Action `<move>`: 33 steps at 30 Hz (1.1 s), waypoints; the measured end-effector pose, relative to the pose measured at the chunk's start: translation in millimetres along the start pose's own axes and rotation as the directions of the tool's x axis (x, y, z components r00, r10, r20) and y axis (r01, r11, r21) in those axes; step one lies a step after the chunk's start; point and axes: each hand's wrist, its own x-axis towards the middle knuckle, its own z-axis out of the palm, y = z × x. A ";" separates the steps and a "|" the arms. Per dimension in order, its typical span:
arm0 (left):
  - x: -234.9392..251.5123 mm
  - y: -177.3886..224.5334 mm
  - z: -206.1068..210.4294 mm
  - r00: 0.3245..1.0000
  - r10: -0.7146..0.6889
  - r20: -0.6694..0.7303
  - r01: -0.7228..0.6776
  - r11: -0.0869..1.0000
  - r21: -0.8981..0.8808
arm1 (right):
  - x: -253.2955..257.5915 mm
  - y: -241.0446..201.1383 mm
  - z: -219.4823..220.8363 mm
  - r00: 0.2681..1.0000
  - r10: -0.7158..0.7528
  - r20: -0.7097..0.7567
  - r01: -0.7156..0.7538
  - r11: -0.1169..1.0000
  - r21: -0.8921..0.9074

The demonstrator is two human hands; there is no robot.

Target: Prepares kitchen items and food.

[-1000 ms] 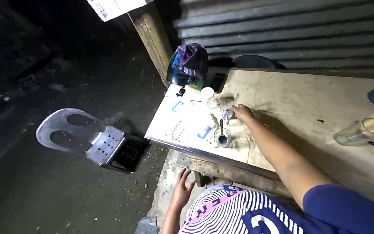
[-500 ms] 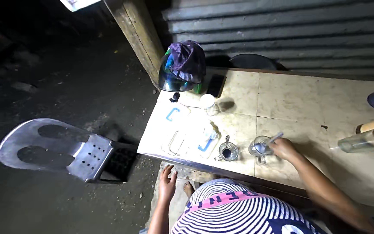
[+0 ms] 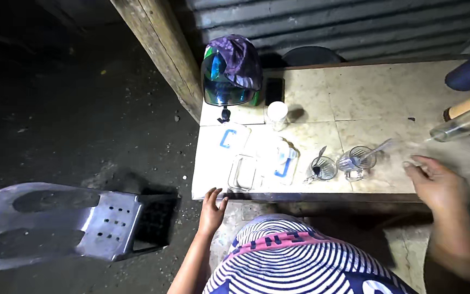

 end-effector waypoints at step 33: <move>0.3 -10.6 -25.2 0.938 -0.340 -0.062 0.236 0.761 -0.605 | 32.9 -240.8 171.5 0.725 -0.665 0.181 0.688 0.688 -0.230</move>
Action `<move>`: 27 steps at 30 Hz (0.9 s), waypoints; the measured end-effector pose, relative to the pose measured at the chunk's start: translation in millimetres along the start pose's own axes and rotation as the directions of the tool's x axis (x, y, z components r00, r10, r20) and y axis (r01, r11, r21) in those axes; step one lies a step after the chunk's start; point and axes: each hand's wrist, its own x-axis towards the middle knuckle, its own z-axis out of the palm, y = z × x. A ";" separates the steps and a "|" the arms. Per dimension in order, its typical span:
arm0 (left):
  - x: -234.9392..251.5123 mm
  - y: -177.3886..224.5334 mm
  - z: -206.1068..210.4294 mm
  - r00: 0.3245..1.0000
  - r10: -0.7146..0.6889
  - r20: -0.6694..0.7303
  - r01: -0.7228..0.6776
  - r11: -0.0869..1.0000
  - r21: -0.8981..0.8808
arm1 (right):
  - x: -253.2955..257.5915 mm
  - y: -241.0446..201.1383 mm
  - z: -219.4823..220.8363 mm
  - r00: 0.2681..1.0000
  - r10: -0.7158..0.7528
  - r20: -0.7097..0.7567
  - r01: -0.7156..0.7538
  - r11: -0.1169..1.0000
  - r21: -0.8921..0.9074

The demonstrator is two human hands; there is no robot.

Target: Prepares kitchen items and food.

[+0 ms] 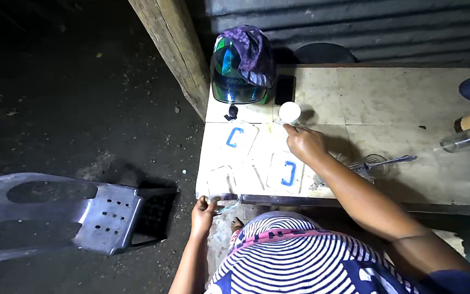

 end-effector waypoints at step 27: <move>94.8 -3.9 -194.7 0.950 0.158 0.269 -0.140 0.986 -0.086 | -84.9 -64.5 123.7 0.511 0.827 0.233 -0.858 0.508 0.077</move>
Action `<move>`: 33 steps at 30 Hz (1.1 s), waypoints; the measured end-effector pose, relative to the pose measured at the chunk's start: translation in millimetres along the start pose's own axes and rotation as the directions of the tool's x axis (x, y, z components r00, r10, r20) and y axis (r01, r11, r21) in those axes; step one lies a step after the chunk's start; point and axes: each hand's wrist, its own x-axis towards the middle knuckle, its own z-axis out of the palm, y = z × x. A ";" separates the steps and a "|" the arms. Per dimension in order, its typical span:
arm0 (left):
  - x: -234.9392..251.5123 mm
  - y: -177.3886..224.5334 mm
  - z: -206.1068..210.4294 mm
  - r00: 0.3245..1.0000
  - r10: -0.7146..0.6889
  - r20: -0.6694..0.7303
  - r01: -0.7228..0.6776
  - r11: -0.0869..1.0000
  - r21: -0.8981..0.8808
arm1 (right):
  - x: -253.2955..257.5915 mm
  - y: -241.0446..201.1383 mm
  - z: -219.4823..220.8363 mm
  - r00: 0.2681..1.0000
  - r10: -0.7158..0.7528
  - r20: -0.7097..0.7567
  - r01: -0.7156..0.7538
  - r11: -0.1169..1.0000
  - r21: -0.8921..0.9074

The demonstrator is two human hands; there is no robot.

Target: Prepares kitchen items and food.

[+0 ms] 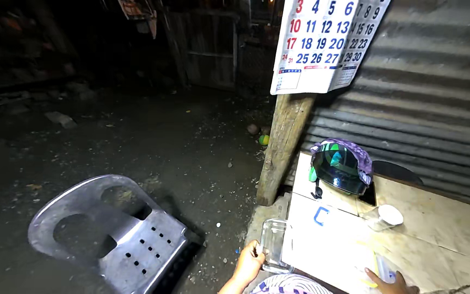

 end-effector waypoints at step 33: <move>-88.5 -28.8 -61.0 0.932 0.095 -0.350 -0.084 0.995 0.049 | 27.5 -198.3 56.6 0.964 0.049 0.260 -0.218 0.703 0.677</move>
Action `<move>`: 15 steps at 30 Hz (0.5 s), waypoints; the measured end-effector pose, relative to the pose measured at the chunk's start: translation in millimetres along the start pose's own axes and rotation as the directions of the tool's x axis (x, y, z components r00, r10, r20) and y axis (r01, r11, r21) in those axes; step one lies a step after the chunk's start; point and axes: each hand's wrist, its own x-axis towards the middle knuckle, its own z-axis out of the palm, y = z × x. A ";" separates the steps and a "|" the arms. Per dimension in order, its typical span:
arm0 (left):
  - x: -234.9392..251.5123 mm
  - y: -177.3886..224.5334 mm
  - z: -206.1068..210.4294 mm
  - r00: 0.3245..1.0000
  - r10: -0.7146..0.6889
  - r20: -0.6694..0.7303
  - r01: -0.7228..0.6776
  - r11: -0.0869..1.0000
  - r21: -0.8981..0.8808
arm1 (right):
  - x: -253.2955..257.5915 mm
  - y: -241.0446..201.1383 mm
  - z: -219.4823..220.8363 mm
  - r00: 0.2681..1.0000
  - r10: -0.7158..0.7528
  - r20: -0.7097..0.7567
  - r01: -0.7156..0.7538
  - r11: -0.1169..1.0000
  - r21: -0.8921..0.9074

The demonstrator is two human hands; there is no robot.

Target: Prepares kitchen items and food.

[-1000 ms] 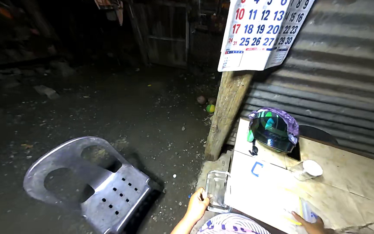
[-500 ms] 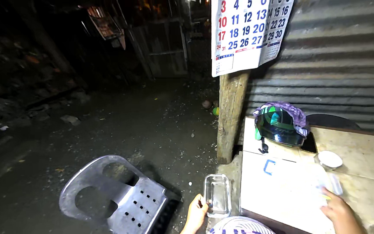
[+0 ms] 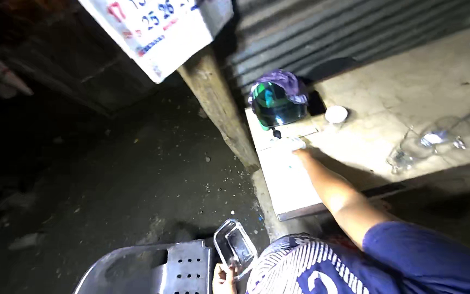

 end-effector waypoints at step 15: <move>25.7 28.9 75.5 0.974 0.058 0.220 -0.058 0.998 -0.005 | -66.2 -26.6 -119.1 0.932 -0.327 0.154 0.362 0.824 -0.435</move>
